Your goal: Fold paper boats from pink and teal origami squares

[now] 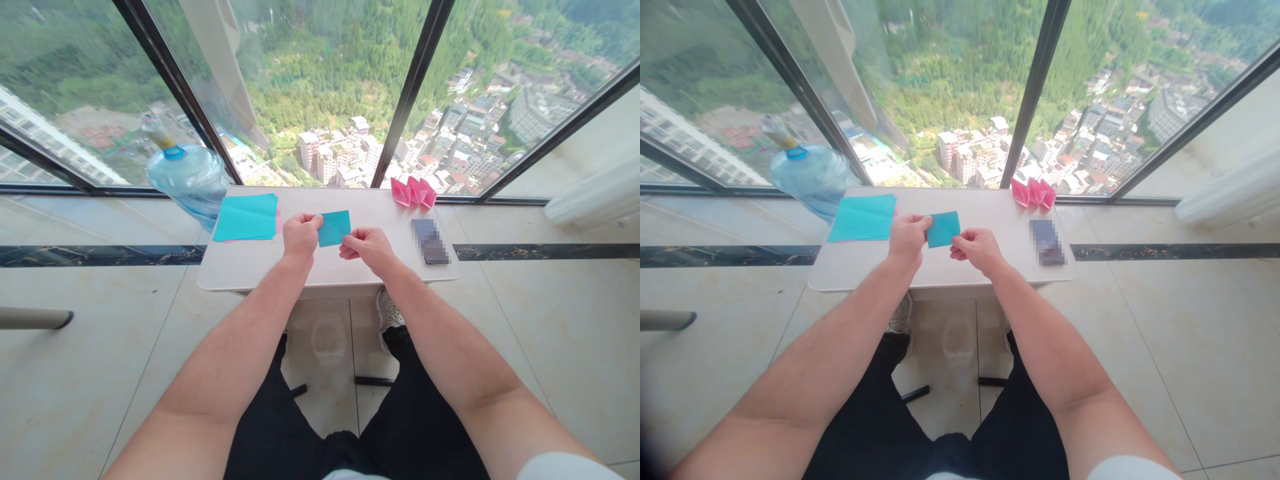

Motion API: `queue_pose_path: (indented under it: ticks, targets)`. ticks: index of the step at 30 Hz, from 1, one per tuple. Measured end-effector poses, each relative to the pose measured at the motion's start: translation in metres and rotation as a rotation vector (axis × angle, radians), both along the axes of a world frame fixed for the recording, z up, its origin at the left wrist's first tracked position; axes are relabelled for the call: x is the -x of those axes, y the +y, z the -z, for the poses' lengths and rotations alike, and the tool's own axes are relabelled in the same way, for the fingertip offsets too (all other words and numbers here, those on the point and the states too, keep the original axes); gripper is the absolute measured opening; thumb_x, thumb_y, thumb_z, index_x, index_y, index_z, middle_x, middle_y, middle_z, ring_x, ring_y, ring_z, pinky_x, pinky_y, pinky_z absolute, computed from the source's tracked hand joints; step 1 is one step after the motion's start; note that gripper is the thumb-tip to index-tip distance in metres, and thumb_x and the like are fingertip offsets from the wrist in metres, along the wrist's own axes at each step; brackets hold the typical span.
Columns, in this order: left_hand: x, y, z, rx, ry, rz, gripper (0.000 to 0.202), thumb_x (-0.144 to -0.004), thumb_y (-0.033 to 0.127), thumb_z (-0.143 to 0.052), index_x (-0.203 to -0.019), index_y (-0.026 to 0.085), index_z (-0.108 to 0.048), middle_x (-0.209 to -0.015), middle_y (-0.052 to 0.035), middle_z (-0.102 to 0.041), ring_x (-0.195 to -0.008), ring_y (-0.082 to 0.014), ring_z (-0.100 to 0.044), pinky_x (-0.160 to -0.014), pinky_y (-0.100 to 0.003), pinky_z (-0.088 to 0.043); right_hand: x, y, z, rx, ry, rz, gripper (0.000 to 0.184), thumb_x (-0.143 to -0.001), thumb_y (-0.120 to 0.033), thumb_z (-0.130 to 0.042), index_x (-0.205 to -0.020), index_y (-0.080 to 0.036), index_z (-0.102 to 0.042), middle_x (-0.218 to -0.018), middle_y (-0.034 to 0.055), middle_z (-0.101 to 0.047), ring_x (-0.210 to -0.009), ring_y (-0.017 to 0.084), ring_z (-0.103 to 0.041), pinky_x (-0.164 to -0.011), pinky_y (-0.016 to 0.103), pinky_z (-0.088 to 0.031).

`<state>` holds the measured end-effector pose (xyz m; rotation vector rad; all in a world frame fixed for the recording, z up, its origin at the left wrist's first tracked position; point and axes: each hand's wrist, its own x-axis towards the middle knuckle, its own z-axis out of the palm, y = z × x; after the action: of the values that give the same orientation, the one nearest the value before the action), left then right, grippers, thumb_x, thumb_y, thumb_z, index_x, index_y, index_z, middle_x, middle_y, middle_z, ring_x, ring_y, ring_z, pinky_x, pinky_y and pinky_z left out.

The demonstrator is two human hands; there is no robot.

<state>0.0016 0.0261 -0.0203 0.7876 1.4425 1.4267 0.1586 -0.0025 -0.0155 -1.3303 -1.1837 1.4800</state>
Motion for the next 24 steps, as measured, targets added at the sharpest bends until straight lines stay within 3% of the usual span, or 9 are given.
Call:
queue_pose_path:
  ticks: [7,18,24]
  targets:
    - [-0.003,-0.001,0.003,0.003,-0.104,-0.001,0.019,-0.067,0.027,-0.075,-0.067,0.018,-0.059,-0.06,0.0016,-0.053,-0.059,-0.0132,-0.051,-0.061,-0.028,-0.043,0.003,-0.001,0.002,0.008,0.001,0.03,0.019,-0.073,-0.029,-0.077,-0.066,-0.017,-0.064,-0.067,0.0048,-0.073,-0.061,0.016,-0.071,-0.056,0.025,-0.06]
    - [-0.005,-0.005,-0.005,0.041,-0.221,-0.027,0.016,-0.065,0.021,-0.073,-0.069,0.016,-0.058,-0.063,-0.0001,-0.058,-0.06,-0.0138,-0.055,-0.062,-0.03,-0.049,0.005,0.0,0.004,-0.024,-0.032,0.012,0.025,-0.072,-0.031,-0.079,-0.062,-0.016,-0.062,-0.06,0.0027,-0.07,-0.053,0.014,-0.067,-0.053,0.024,-0.058]
    - [-0.009,-0.006,-0.007,0.073,-0.317,-0.021,0.016,-0.065,0.021,-0.07,-0.073,0.015,-0.059,-0.064,-0.0014,-0.061,-0.059,-0.0155,-0.058,-0.061,-0.032,-0.051,0.007,-0.003,0.006,-0.035,0.018,0.012,0.024,-0.071,-0.036,-0.08,-0.071,-0.016,-0.067,-0.071,0.0038,-0.073,-0.064,0.016,-0.071,-0.057,0.025,-0.06]
